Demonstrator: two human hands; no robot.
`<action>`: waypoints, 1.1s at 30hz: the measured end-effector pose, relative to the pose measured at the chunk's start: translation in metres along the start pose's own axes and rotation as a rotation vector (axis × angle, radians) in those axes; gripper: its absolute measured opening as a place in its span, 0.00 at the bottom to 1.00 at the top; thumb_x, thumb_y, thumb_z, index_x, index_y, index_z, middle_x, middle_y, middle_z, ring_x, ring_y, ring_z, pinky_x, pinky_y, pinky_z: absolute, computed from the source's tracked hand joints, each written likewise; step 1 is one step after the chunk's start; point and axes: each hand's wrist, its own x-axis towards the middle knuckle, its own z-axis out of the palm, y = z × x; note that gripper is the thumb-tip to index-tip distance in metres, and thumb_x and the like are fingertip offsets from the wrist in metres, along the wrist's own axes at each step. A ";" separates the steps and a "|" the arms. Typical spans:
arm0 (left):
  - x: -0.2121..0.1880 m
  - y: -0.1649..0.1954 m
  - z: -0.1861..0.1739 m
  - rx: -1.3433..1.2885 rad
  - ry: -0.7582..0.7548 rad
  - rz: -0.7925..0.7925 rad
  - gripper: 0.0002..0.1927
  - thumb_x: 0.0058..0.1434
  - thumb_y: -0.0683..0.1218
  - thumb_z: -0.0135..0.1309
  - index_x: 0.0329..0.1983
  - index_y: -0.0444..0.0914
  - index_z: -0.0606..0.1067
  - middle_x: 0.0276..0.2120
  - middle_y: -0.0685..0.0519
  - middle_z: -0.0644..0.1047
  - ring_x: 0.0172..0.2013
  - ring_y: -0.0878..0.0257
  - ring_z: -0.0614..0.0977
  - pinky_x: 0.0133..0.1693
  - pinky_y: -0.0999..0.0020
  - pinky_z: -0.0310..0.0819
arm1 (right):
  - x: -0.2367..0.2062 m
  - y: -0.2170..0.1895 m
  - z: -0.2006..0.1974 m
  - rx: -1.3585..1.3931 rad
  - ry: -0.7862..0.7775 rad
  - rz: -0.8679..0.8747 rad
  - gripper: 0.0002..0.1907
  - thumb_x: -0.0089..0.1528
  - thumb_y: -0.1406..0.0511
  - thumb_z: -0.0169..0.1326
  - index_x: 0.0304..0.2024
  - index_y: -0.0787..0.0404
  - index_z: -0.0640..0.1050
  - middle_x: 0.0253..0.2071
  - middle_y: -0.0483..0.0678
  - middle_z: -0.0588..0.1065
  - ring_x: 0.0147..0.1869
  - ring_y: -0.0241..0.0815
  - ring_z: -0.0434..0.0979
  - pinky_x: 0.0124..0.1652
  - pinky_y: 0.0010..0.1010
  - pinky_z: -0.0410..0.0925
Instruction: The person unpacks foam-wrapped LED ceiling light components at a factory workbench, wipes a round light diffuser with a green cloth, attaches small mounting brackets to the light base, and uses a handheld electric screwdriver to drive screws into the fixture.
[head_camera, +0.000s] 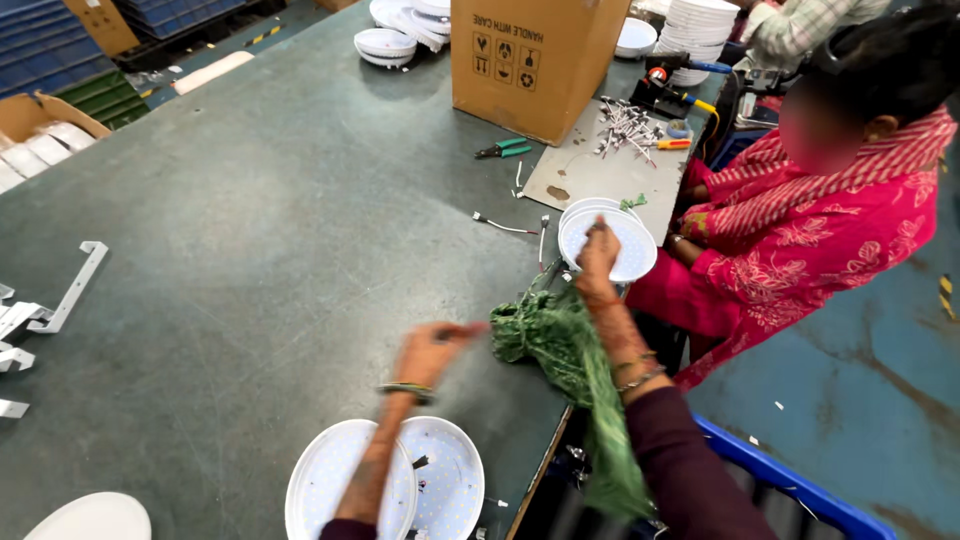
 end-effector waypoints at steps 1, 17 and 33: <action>-0.004 0.019 0.036 -0.032 -0.206 -0.089 0.27 0.53 0.65 0.63 0.43 0.40 0.86 0.36 0.50 0.87 0.39 0.63 0.86 0.44 0.65 0.78 | -0.006 0.004 0.017 0.081 -0.007 0.023 0.19 0.71 0.52 0.50 0.30 0.55 0.71 0.18 0.34 0.58 0.17 0.27 0.54 0.17 0.25 0.51; 0.038 -0.002 0.134 -0.135 0.164 -0.232 0.34 0.41 0.58 0.75 0.47 0.35 0.80 0.40 0.43 0.82 0.40 0.54 0.85 0.42 0.61 0.76 | -0.101 -0.044 0.173 0.416 -0.641 0.235 0.16 0.70 0.52 0.52 0.40 0.57 0.73 0.25 0.36 0.62 0.25 0.29 0.61 0.25 0.25 0.59; 0.030 -0.021 -0.097 0.233 0.083 -0.160 0.20 0.48 0.57 0.71 0.40 0.43 0.86 0.32 0.54 0.85 0.33 0.63 0.84 0.39 0.65 0.76 | -0.030 -0.005 0.041 -1.098 -0.696 -0.724 0.21 0.56 0.63 0.58 0.51 0.60 0.76 0.52 0.58 0.73 0.54 0.60 0.74 0.53 0.48 0.68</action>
